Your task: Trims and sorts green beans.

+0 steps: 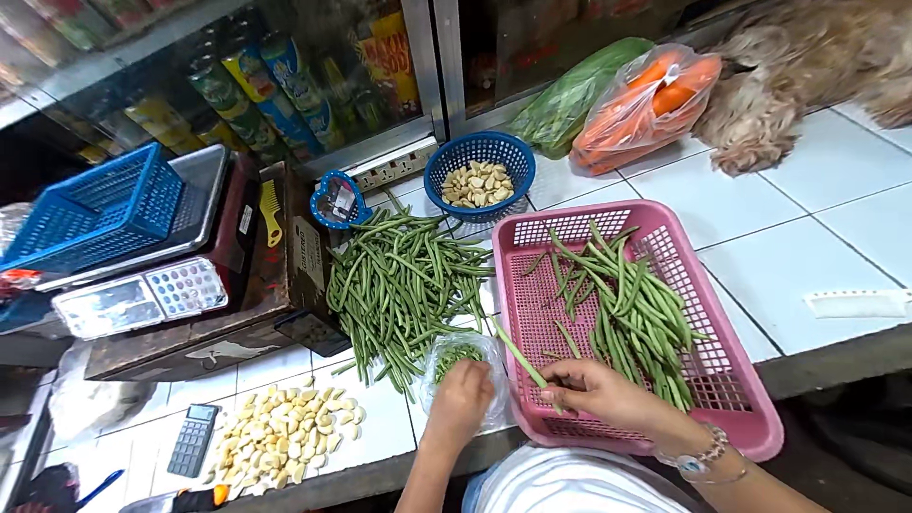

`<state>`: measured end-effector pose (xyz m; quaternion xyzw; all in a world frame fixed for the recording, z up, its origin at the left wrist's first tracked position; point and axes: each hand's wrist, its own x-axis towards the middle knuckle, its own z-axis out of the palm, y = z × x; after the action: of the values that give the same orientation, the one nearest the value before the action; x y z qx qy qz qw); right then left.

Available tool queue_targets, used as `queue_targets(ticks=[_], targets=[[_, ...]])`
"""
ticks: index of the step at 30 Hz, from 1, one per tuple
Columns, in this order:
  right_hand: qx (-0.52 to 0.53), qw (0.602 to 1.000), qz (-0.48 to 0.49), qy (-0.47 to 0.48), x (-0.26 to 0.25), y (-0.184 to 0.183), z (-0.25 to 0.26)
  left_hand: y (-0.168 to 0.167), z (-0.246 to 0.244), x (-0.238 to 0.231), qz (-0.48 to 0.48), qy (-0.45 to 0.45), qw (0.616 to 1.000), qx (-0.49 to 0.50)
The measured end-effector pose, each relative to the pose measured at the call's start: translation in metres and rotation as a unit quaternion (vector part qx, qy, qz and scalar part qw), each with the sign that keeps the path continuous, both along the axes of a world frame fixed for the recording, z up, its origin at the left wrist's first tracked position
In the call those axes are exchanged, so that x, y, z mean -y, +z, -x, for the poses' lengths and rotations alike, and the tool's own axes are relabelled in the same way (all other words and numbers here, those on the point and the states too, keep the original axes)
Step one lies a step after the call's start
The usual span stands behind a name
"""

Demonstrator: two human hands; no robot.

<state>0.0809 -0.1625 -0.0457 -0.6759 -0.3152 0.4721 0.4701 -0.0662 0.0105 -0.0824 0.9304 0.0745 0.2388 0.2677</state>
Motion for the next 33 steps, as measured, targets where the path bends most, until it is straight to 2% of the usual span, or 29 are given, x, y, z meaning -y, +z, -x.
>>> queue_targets(ticks=[2,4,7,9,11,13,16,18,19,21,23,25,27,29,31,33], targets=[[0.017,1.0,0.016,-0.013,0.008,-0.002,-0.006,-0.016,0.005,-0.015,0.016,0.083,0.995,-0.047],[0.041,0.997,0.033,-0.059,0.016,-0.004,-0.012,-0.033,0.012,-0.026,0.032,0.124,0.989,-0.074],[0.088,0.986,0.046,-0.136,0.026,-0.005,-0.02,-0.035,0.021,-0.03,0.113,0.115,0.978,-0.136],[0.118,0.982,0.048,-0.138,0.027,-0.007,-0.02,-0.026,0.021,-0.026,0.137,0.119,0.973,-0.142],[0.132,0.988,0.03,-0.076,0.024,-0.008,-0.014,-0.017,0.014,-0.017,0.098,0.094,0.989,-0.053],[0.117,0.993,-0.01,0.011,0.02,-0.009,-0.004,-0.005,0.006,-0.005,0.031,0.004,0.999,0.043],[0.041,0.99,-0.094,0.101,0.013,-0.003,0.002,0.006,-0.002,0.004,-0.091,-0.14,0.975,0.145],[0.0,0.983,-0.153,0.098,0.012,0.0,0.0,0.009,-0.001,-0.004,-0.141,-0.158,0.957,0.197],[0.003,0.984,-0.163,0.074,0.013,0.002,-0.003,0.01,0.001,-0.011,-0.152,-0.126,0.959,0.205],[0.095,0.992,-0.084,-0.004,0.011,0.006,-0.013,0.015,0.001,-0.031,-0.152,0.013,0.97,0.191],[0.18,0.979,0.076,-0.059,0.0,-0.005,-0.029,0.022,-0.006,-0.049,-0.108,0.17,0.971,0.128],[0.206,0.953,0.21,-0.072,-0.012,-0.039,-0.046,0.031,-0.012,-0.054,-0.036,0.229,0.972,0.044],[0.221,0.93,0.286,-0.069,-0.018,-0.071,-0.054,0.035,-0.015,-0.041,0.0,0.176,0.984,0.002],[0.245,0.91,0.329,-0.054,-0.022,-0.083,-0.057,0.027,-0.019,-0.024,-0.01,0.086,0.996,-0.004],[0.256,0.905,0.337,-0.038,-0.025,-0.087,-0.061,0.015,-0.024,-0.01,-0.024,0.024,0.999,0.014],[0.247,0.918,0.308,-0.04,-0.025,-0.089,-0.063,0.006,-0.029,0.003,-0.027,-0.011,0.999,0.025]])
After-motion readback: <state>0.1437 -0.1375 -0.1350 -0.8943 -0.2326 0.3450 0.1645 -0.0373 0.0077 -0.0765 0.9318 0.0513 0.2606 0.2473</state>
